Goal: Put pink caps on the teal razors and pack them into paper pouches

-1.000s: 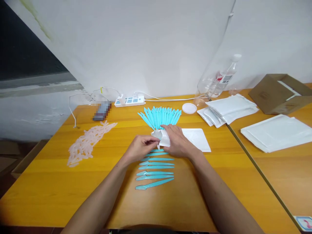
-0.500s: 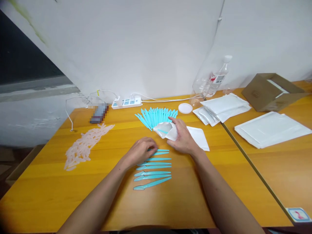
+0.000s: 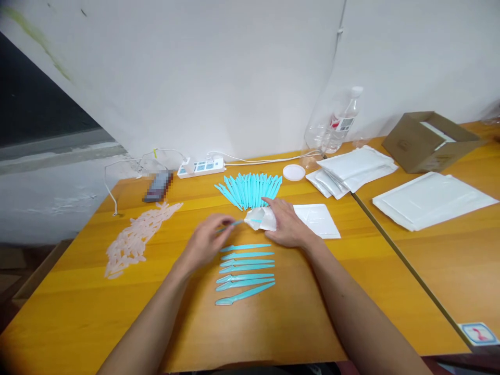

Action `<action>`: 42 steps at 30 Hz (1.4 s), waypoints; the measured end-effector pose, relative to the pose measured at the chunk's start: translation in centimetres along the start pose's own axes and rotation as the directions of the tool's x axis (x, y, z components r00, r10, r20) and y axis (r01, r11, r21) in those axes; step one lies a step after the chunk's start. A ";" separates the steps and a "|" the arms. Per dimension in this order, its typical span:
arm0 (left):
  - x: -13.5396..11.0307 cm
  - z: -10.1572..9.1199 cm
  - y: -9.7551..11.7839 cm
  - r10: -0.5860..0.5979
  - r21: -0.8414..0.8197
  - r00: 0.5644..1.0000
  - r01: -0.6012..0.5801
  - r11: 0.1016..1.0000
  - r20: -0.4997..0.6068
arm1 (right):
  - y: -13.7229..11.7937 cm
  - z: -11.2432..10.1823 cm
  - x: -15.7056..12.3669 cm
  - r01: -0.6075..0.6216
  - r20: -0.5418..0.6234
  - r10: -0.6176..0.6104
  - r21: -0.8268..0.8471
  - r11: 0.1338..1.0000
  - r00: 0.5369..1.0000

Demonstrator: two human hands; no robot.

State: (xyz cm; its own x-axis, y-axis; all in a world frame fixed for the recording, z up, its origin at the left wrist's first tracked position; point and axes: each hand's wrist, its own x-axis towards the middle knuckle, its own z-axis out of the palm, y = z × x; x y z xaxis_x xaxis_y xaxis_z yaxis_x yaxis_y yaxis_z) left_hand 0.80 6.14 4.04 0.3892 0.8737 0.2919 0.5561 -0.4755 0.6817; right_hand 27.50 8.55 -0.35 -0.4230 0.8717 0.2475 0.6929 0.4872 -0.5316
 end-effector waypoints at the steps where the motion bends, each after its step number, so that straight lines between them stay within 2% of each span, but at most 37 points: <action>1: -0.3 -0.8 -0.1 -0.053 -0.097 0.988 0.039 0.994 -0.144 | -0.1 0.1 0.0 0.002 0.038 -0.001 -0.015 1.000 0.999; 3: -0.6 -1.6 -0.2 -0.198 -0.313 0.911 0.082 0.946 -0.361 | -0.3 0.3 -0.1 0.009 0.095 -0.006 -0.039 0.999 0.995; 4: -0.7 -1.6 -0.2 -0.270 -0.411 0.871 0.087 0.907 -0.411 | -0.4 0.4 0.0 0.013 0.111 -0.007 -0.049 0.999 0.994; 6: -0.7 -0.9 -0.5 -0.386 -0.558 0.825 0.106 0.823 -0.413 | -0.5 0.6 0.0 0.016 0.123 -0.008 -0.063 0.998 0.992; 9: -0.6 1.2 -1.1 -0.480 -0.638 0.811 0.180 0.749 -0.334 | -0.6 0.8 0.0 0.018 0.125 -0.008 -0.084 0.996 0.992; 12: -0.9 2.6 -2.1 -0.485 -0.559 0.842 0.290 0.777 -0.237 | -0.7 0.7 0.0 0.018 0.121 -0.006 -0.101 0.995 0.993; 15: -1.4 2.5 -3.0 -0.419 -0.314 0.901 0.368 0.875 -0.114 | -0.8 0.7 0.0 0.014 0.129 0.001 -0.113 0.994 0.992; 18: -1.4 1.6 -3.3 -0.272 0.038 0.962 0.274 0.961 -0.030 | -0.8 0.6 0.1 0.015 0.134 0.000 -0.108 0.994 0.991; 21: -0.3 0.9 -3.3 -0.112 0.336 0.987 0.067 0.939 0.116 | -0.9 0.6 0.1 0.012 0.131 0.001 -0.101 0.995 0.991; 23: 0.3 0.4 -3.4 -0.045 0.379 0.977 -0.038 0.924 0.207 | -0.9 0.5 0.1 0.007 0.135 0.006 -0.096 0.995 0.991; 25: 0.4 -0.6 -3.7 0.012 0.350 0.962 -0.112 0.930 0.274 | -0.9 0.4 0.1 -0.003 0.138 0.016 -0.089 0.996 0.990; 28: -0.7 -3.1 -4.6 0.034 0.236 0.944 -0.116 0.965 0.328 | -0.8 0.3 0.1 -0.018 0.138 0.029 -0.081 0.997 0.990; 31: -2.3 -5.6 -5.4 -0.017 0.191 0.976 -0.025 0.981 0.215 | -0.7 0.3 0.0 -0.009 0.146 0.022 -0.084 0.996 0.989; 33: -2.6 -5.9 -5.1 -0.011 0.240 0.990 -0.022 0.971 0.138 | -0.8 0.3 0.0 0.001 0.147 0.013 -0.092 0.996 0.989; 35: -1.9 -4.5 -4.0 0.035 0.323 0.990 -0.078 0.943 0.137 | -1.0 0.3 0.1 0.011 0.141 0.003 -0.100 0.995 0.990; 37: -0.6 -1.8 -2.4 0.072 0.384 0.984 -0.130 0.914 0.161 | -1.4 0.4 0.2 0.029 0.133 -0.015 -0.103 0.994 0.991; 40: 1.7 2.5 -0.1 0.079 0.337 0.964 -0.165 0.927 0.254 | -1.8 0.7 0.2 0.060 0.122 -0.048 -0.102 0.993 0.991; 42: 2.5 3.9 0.5 0.040 0.327 0.961 -0.132 0.936 0.273 | -1.8 0.9 0.2 0.073 0.117 -0.061 -0.099 0.992 0.991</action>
State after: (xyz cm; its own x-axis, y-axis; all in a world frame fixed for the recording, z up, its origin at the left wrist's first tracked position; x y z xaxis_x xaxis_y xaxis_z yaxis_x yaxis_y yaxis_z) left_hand 4.93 7.67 2.47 0.5968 0.7927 0.1241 0.7095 -0.5936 0.3798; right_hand 25.66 7.82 -0.05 -0.5301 0.8279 0.1834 0.7145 0.5526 -0.4291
